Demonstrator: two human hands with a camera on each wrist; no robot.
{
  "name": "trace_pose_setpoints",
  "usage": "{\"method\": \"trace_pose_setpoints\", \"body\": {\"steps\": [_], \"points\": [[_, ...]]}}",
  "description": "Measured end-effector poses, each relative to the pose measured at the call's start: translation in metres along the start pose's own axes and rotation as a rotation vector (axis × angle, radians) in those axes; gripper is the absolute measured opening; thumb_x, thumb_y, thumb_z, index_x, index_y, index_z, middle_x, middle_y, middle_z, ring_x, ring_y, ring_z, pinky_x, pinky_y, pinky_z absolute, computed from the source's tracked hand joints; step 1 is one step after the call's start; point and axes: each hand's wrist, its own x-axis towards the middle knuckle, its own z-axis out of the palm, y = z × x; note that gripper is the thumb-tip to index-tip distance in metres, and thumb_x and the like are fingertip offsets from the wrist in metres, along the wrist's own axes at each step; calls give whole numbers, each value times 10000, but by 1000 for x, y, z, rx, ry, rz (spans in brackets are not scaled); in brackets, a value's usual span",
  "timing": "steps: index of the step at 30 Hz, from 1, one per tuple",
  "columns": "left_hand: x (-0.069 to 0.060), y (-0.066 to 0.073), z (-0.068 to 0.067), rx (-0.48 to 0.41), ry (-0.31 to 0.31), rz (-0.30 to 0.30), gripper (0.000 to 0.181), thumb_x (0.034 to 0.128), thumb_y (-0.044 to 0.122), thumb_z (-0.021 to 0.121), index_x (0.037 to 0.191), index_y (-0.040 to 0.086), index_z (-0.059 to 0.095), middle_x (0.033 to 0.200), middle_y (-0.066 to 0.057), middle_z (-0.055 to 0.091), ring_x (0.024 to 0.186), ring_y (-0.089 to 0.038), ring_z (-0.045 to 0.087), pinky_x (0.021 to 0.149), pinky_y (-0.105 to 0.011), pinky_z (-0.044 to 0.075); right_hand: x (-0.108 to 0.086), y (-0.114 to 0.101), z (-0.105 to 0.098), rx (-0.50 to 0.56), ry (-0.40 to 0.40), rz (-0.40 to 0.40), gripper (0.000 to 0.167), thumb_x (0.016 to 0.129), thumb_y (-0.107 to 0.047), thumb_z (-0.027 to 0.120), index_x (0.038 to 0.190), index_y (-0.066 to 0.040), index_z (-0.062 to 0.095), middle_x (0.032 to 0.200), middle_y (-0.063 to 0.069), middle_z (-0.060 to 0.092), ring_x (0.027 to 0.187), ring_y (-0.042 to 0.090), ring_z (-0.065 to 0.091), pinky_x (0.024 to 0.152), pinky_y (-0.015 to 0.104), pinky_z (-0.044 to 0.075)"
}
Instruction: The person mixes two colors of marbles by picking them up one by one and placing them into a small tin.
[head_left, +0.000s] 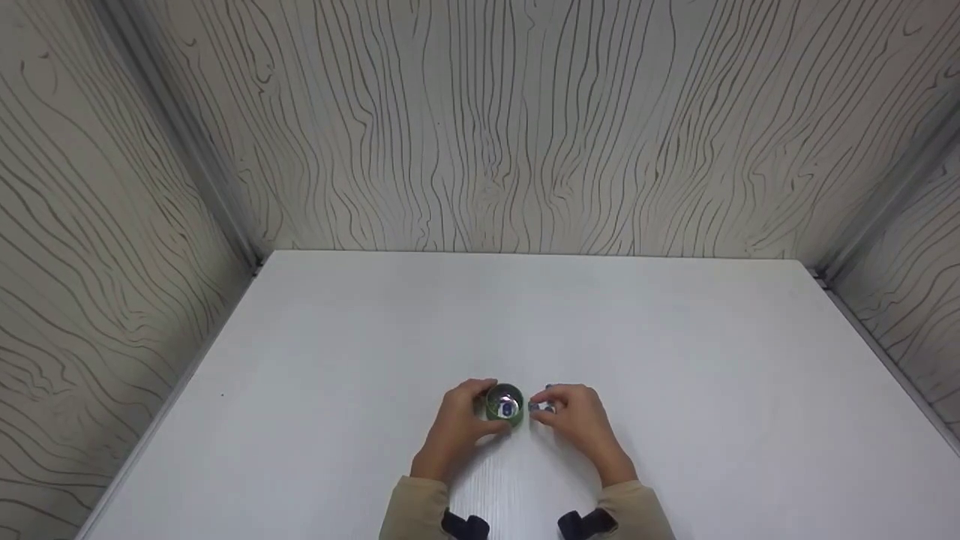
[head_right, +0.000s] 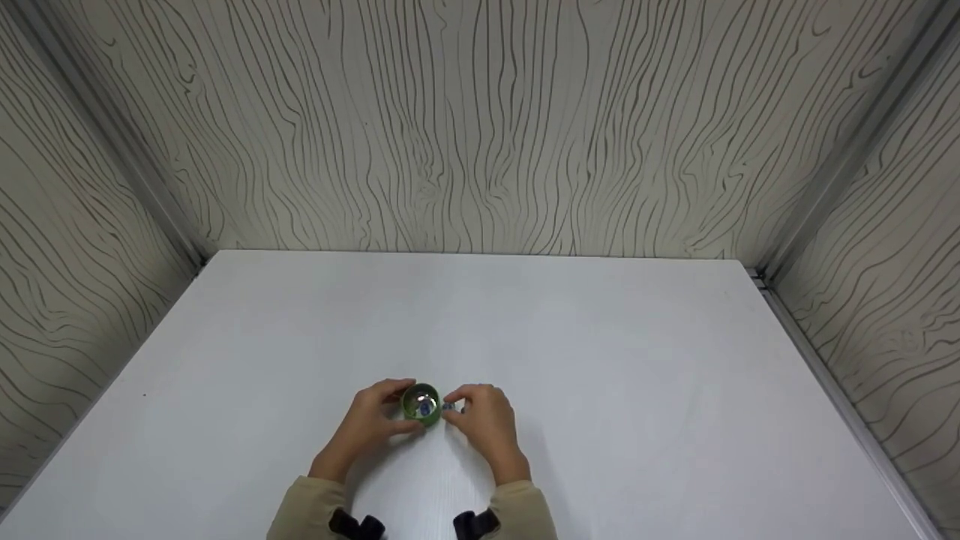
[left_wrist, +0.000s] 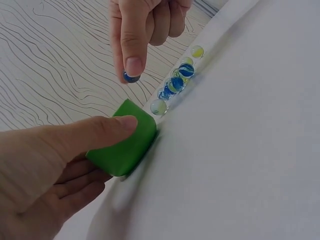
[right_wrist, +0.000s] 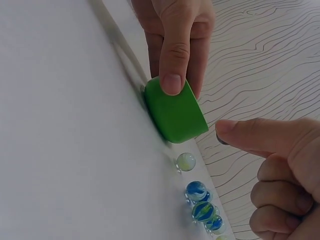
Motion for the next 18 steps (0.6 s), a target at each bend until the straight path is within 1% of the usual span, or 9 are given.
{"method": "trace_pose_setpoints", "body": {"steps": [5,8,13,18], "points": [[-1,2,0,-2,-10,-22,614,711,138,835,1255,-6,590,1227,-150,658,1206,-312,605,1077,-434,479,-1,-1,0,5,-1,-2,137,753,-80,775,888,-106,771,727,36,659,573,50,376,541,148,315],[-1,3,0,-2,-13,-32,614,706,139,838,1253,4,594,1228,-146,657,1207,-309,605,1079,-434,479,0,-1,0,5,6,-8,133,755,-80,772,885,-108,772,713,6,645,572,43,377,542,143,319],[-1,2,0,0,-17,-29,610,709,138,836,1253,3,594,1229,-147,657,1207,-310,604,1081,-443,475,1,-1,0,12,17,-21,127,749,-78,778,874,-99,773,613,-45,503,549,26,362,502,141,298],[-2,1,0,-5,-18,-10,598,716,132,832,1248,-3,593,1222,-146,660,1199,-307,609,1070,-438,483,2,-1,1,28,10,-40,132,752,-87,781,883,-88,767,571,-74,413,526,9,344,485,134,284]]}}
